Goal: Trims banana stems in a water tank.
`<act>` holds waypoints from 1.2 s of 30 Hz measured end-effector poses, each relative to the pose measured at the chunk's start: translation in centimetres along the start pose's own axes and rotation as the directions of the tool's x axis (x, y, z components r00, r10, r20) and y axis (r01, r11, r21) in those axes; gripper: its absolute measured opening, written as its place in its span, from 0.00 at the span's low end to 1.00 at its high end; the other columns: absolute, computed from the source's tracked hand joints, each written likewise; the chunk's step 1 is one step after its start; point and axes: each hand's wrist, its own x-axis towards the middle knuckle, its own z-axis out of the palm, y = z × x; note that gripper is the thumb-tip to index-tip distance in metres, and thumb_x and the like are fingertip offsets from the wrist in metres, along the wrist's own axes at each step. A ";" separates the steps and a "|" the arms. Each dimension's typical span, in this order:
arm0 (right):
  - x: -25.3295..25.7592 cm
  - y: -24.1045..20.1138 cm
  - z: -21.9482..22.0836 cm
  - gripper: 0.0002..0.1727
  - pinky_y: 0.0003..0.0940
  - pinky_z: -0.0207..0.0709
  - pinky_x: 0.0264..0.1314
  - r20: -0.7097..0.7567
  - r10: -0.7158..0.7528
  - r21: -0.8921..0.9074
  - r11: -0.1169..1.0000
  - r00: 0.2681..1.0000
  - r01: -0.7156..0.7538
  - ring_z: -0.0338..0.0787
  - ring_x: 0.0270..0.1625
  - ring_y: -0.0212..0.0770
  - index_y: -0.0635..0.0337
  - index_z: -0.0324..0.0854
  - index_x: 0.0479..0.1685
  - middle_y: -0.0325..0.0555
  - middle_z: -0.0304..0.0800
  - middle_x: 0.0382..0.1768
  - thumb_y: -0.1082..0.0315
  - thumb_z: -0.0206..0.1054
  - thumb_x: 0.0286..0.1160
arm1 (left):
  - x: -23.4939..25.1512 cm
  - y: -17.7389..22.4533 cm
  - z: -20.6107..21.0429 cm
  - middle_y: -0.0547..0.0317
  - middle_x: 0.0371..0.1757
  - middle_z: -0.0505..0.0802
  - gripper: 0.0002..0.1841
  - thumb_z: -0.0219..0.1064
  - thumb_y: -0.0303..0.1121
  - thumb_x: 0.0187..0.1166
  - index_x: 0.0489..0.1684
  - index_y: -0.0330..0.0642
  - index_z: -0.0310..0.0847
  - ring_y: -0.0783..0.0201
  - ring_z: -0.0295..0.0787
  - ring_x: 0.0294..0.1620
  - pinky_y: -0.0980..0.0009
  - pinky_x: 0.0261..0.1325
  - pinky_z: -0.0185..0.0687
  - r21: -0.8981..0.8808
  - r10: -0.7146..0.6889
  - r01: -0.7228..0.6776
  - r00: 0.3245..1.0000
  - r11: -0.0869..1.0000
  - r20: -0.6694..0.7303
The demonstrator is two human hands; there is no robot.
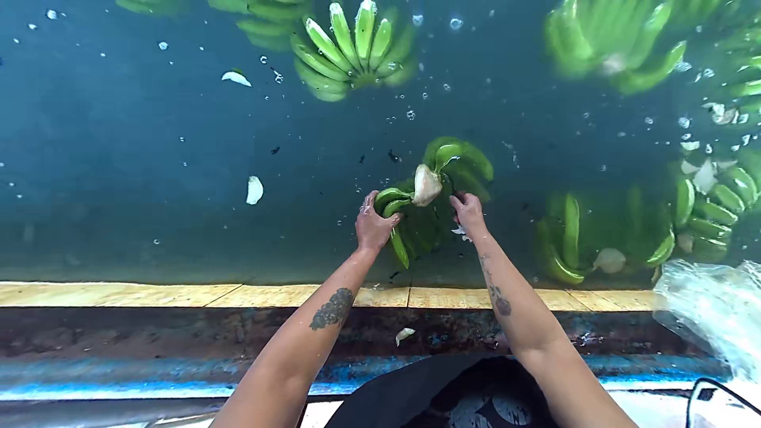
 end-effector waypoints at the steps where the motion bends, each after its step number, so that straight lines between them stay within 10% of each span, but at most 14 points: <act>1: 0.2 0.2 0.4 0.15 0.31 0.75 0.26 0.006 -0.012 0.023 1.000 1.000 0.012 0.75 0.19 0.34 0.69 0.81 0.55 0.46 0.80 0.26 0.63 0.62 0.88 | -0.1 0.2 -0.1 0.34 0.77 0.80 0.46 0.87 0.37 0.62 0.85 0.38 0.66 0.36 0.78 0.77 0.34 0.76 0.71 -0.001 -0.001 0.001 1.000 1.000 -0.009; 7: 2.1 -1.0 1.3 0.13 0.46 0.83 0.39 0.065 -0.199 -0.119 0.971 0.978 0.206 0.86 0.32 0.47 0.69 0.82 0.57 0.57 0.88 0.38 0.68 0.65 0.84 | 0.3 1.2 0.1 0.36 0.74 0.83 0.44 0.86 0.39 0.62 0.83 0.42 0.70 0.38 0.80 0.75 0.35 0.76 0.72 0.027 -0.010 0.010 1.000 1.000 -0.008; 12: -6.7 -2.3 -2.0 0.15 0.40 0.83 0.52 0.549 -0.346 -0.187 0.836 0.761 0.515 0.91 0.42 0.42 0.71 0.87 0.52 0.56 0.92 0.41 0.67 0.65 0.80 | 5.0 0.1 -2.8 0.38 0.69 0.88 0.40 0.88 0.37 0.59 0.78 0.45 0.77 0.42 0.82 0.73 0.38 0.78 0.73 -0.090 0.070 -0.059 0.989 0.994 0.127; 16: -7.1 -3.6 -0.3 0.18 0.28 0.78 0.29 0.529 -0.231 -0.075 0.945 0.816 0.317 0.80 0.24 0.31 0.71 0.79 0.61 0.44 0.83 0.30 0.63 0.57 0.87 | 6.2 2.1 -3.1 0.38 0.67 0.88 0.40 0.88 0.35 0.58 0.77 0.44 0.77 0.42 0.83 0.72 0.36 0.76 0.74 -0.132 0.205 -0.183 0.961 0.974 0.184; 18: -5.5 -4.0 1.3 0.19 0.30 0.85 0.35 0.553 -0.173 0.032 0.982 0.815 0.186 0.85 0.27 0.32 0.71 0.76 0.64 0.43 0.85 0.31 0.64 0.50 0.92 | 6.4 2.6 -3.2 0.39 0.67 0.89 0.42 0.89 0.38 0.56 0.78 0.47 0.77 0.42 0.84 0.71 0.35 0.75 0.74 -0.092 0.219 -0.204 0.955 0.975 0.201; 24: -4.2 -4.2 5.7 0.20 0.21 0.70 0.13 0.505 0.000 0.410 0.880 0.863 -0.240 0.71 0.12 0.27 0.67 0.76 0.52 0.34 0.72 0.16 0.64 0.40 0.97 | 6.7 2.4 -3.1 0.39 0.69 0.87 0.42 0.89 0.36 0.57 0.80 0.46 0.75 0.41 0.82 0.73 0.34 0.76 0.72 -0.032 0.247 -0.247 0.935 0.968 0.255; 30: -7.6 -3.1 -5.7 0.16 0.20 0.64 0.10 0.248 -0.044 0.438 0.896 0.968 -0.071 0.66 0.10 0.25 0.55 0.73 0.43 0.29 0.70 0.15 0.64 0.40 0.94 | 9.6 -0.8 -4.2 0.39 0.70 0.87 0.41 0.89 0.29 0.54 0.76 0.40 0.78 0.45 0.82 0.74 0.43 0.80 0.72 -0.137 0.257 -0.231 0.941 0.963 0.222; 33: -8.0 -5.8 -10.1 0.18 0.21 0.74 0.20 0.138 -0.243 0.061 0.970 0.960 0.237 0.76 0.19 0.25 0.65 0.77 0.62 0.34 0.82 0.27 0.64 0.48 0.89 | 9.2 -0.4 -4.8 0.38 0.72 0.85 0.43 0.89 0.25 0.52 0.77 0.37 0.77 0.45 0.80 0.76 0.44 0.81 0.71 -0.179 0.373 -0.339 0.902 0.924 0.217; 36: -4.0 -8.2 -6.8 0.33 0.47 0.81 0.67 0.143 -0.308 -0.276 0.900 0.941 0.336 0.88 0.62 0.44 0.63 0.77 0.76 0.54 0.88 0.64 0.56 0.77 0.72 | 6.9 3.7 -6.2 0.40 0.74 0.85 0.44 0.90 0.36 0.54 0.79 0.47 0.77 0.40 0.79 0.77 0.34 0.78 0.70 0.095 0.439 -0.474 0.862 0.875 0.253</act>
